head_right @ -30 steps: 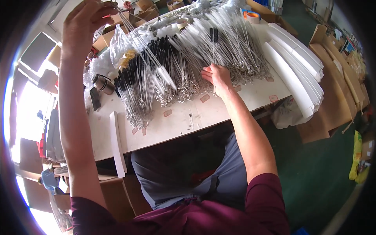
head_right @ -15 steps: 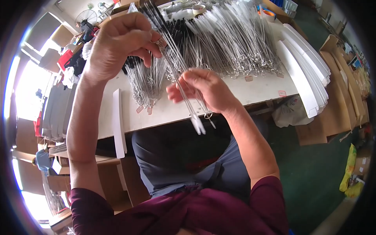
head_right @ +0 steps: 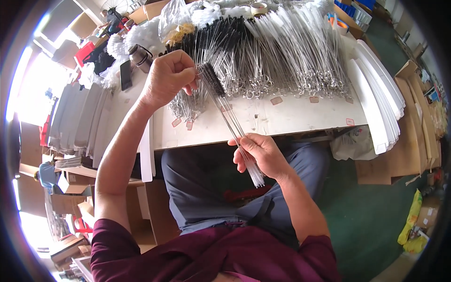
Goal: Folding white cardboard boxes and placing bundles of metal rods inside them.
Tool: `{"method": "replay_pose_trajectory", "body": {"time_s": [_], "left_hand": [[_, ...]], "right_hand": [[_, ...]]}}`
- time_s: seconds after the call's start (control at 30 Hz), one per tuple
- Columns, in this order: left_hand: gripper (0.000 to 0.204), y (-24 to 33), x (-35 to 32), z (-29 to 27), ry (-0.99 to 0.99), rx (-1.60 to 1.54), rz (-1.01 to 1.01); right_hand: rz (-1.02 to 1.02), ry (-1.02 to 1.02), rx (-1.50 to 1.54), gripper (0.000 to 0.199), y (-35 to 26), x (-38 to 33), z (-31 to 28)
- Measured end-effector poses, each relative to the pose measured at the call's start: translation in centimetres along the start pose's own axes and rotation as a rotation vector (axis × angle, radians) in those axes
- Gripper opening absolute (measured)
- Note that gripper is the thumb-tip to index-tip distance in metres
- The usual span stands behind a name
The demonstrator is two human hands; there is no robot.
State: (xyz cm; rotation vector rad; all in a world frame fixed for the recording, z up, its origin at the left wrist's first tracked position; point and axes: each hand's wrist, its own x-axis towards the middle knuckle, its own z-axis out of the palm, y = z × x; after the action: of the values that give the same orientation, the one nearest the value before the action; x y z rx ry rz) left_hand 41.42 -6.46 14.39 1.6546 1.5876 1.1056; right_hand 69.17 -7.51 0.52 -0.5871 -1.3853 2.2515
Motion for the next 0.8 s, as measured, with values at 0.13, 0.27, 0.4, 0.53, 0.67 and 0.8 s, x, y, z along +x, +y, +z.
{"method": "replay_pose_trajectory", "body": {"time_s": [0.13, 0.27, 0.4, 0.53, 0.67, 0.8], "left_hand": [[0.004, -2.1, -0.6, 0.0, 0.063, -0.002, -0.050], [0.004, -3.2, -1.2, 0.3, 0.083, -0.025, -0.067], [0.004, -4.2, -2.0, 0.3, 0.093, -0.076, -0.092], [0.005, -5.0, -2.6, 0.6, 0.134, -0.110, -0.103], [0.004, -5.5, -3.5, 1.1, 0.165, -0.104, -0.079], [0.004, -5.5, -4.5, 2.1, 0.201, 0.058, 0.000]], "right_hand": [[0.018, 0.047, -0.050, 0.039, 0.9, -0.5, 0.8], [0.021, 0.103, -0.052, 0.041, 2.2, -0.9, 1.1], [0.001, 0.102, -0.058, 0.040, 2.9, -1.5, 1.3], [-0.004, 0.115, -0.184, 0.035, 3.2, -1.8, 1.7], [0.005, 0.127, -0.258, 0.030, 3.8, -1.9, 1.5], [-0.007, 0.174, -0.320, 0.030, 4.4, -2.2, 1.4]]}}
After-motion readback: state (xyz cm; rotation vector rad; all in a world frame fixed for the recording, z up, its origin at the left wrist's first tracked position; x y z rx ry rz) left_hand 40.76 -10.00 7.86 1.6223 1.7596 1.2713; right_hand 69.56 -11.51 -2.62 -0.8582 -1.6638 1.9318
